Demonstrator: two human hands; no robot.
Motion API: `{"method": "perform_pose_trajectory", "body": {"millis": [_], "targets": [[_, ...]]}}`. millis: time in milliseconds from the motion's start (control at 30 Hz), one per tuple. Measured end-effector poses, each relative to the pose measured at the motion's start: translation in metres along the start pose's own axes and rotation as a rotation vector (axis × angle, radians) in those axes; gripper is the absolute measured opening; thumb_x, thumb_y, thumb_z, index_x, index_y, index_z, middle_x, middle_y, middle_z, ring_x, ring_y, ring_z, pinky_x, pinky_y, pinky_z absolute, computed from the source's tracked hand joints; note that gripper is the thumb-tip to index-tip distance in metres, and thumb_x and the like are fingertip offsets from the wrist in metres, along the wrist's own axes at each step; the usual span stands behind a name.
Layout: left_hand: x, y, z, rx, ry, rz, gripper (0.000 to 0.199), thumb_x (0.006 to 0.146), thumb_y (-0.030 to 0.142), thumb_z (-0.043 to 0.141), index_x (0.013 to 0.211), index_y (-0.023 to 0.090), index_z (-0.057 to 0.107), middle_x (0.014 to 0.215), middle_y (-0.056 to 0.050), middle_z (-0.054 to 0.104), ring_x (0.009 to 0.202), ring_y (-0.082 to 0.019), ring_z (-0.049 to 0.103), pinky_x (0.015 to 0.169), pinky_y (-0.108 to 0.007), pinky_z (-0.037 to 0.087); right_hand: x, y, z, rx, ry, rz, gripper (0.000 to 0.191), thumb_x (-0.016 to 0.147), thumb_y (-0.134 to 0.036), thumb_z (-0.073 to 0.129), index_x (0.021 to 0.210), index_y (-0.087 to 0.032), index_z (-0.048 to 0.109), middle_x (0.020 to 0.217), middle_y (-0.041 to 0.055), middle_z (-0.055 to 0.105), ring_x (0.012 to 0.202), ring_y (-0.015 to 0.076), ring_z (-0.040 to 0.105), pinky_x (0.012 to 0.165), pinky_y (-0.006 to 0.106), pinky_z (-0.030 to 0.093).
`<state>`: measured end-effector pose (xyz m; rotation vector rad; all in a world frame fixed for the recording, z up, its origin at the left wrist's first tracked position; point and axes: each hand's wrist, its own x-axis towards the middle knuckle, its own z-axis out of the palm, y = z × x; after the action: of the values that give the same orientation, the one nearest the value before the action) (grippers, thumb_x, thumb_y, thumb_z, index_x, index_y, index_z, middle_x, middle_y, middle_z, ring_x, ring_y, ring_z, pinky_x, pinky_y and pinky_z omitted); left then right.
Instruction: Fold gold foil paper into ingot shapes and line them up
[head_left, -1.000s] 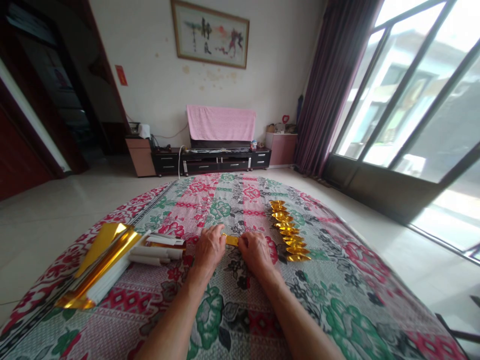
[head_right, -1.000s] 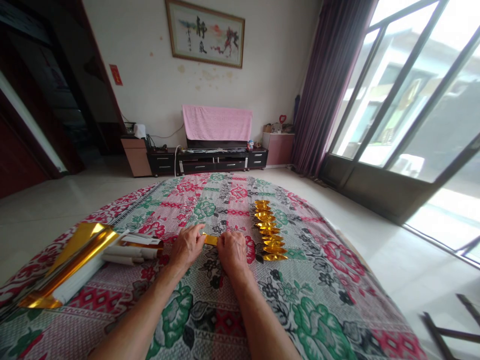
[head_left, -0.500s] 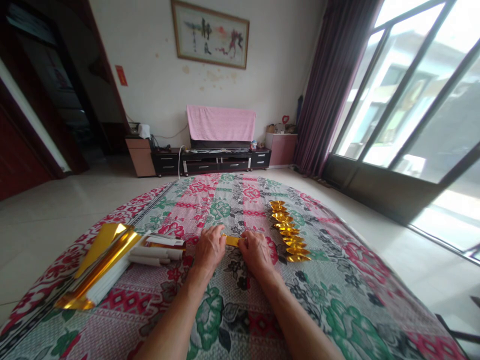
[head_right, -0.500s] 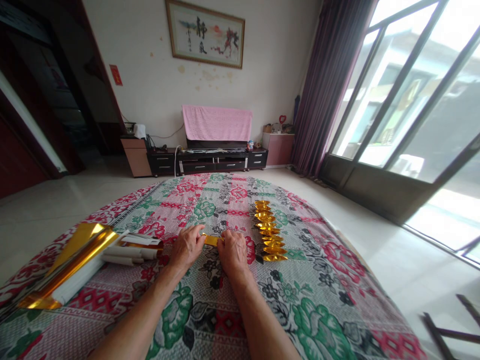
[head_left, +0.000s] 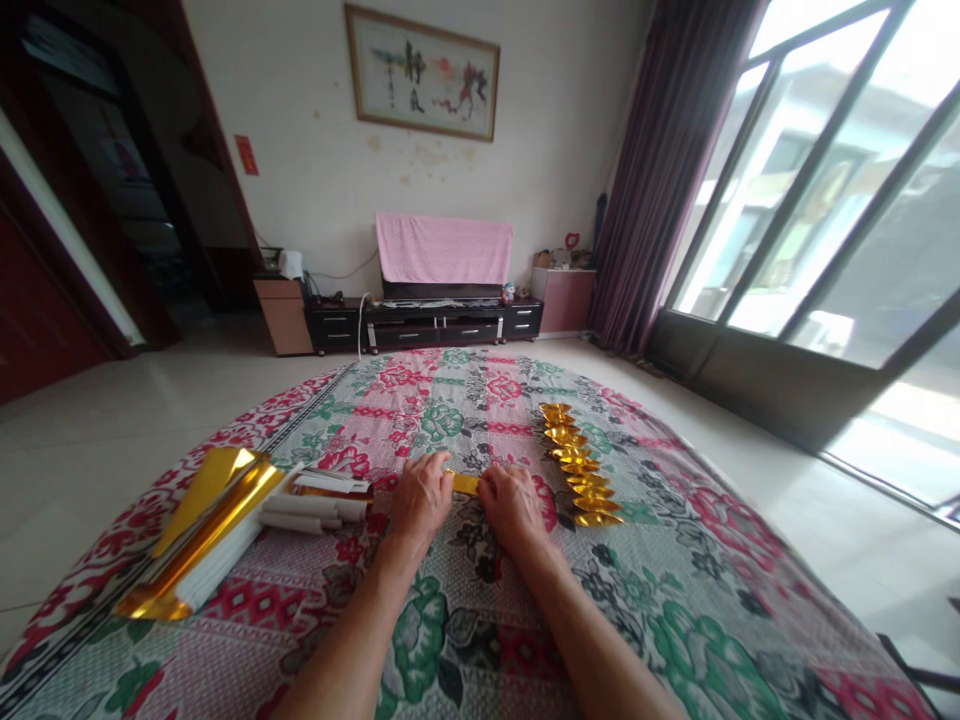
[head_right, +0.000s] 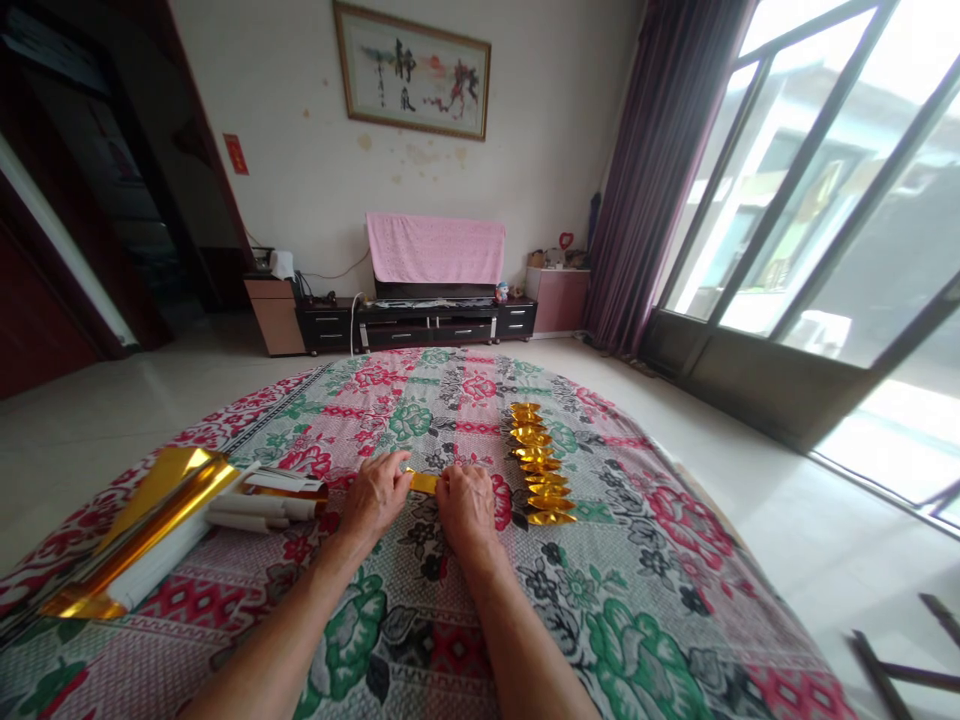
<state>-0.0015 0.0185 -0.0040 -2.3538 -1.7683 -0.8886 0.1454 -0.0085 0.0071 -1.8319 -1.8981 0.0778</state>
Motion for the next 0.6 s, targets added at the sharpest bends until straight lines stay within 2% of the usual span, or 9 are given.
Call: {"method": "perform_pose_trajectory", "body": {"millis": [200,400,500,600], "targets": [[-0.0009,0.0009,-0.0007,-0.015,0.006,-0.004,0.028,0.081,0.018,0.046,0.108,0.016,0.053,0.089,-0.007,0.063,0.085,-0.02,0.056,0.083,-0.034,0.039,0.0,-0.0005,0.0008,-0.004,0.009,-0.003,0.018,0.085,-0.026,0.046,0.081,-0.02,0.063,0.083,0.0053,0.063,0.082,0.0173,0.051,0.074,0.026,0.033],[-0.0016,0.0034,-0.0048,-0.031,-0.011,-0.014,0.011,0.082,0.021,0.046,0.086,0.018,0.056,0.082,-0.004,0.061,0.08,-0.019,0.055,0.079,-0.032,0.038,0.0004,-0.0002,0.0021,0.01,0.012,0.0,0.017,0.085,-0.025,0.047,0.081,-0.019,0.063,0.084,0.0055,0.063,0.085,0.0176,0.051,0.076,0.026,0.032],[-0.0019,0.0033,-0.0055,-0.011,-0.026,-0.016,0.016,0.084,0.023,0.044,0.077,0.019,0.057,0.079,-0.004,0.059,0.078,-0.018,0.053,0.078,-0.031,0.038,-0.0001,0.0005,0.0029,0.011,0.029,0.006,0.016,0.084,-0.024,0.048,0.087,-0.019,0.062,0.085,0.0052,0.063,0.085,0.0182,0.051,0.075,0.026,0.032],[-0.0023,0.0027,-0.0055,0.001,-0.041,-0.017,0.021,0.086,0.025,0.042,0.076,0.02,0.06,0.079,-0.005,0.058,0.08,-0.018,0.052,0.077,-0.031,0.038,-0.001,0.0012,0.0028,0.013,0.046,-0.026,0.016,0.085,-0.024,0.046,0.089,-0.02,0.061,0.084,0.0044,0.063,0.084,0.0178,0.051,0.075,0.026,0.032]]}}
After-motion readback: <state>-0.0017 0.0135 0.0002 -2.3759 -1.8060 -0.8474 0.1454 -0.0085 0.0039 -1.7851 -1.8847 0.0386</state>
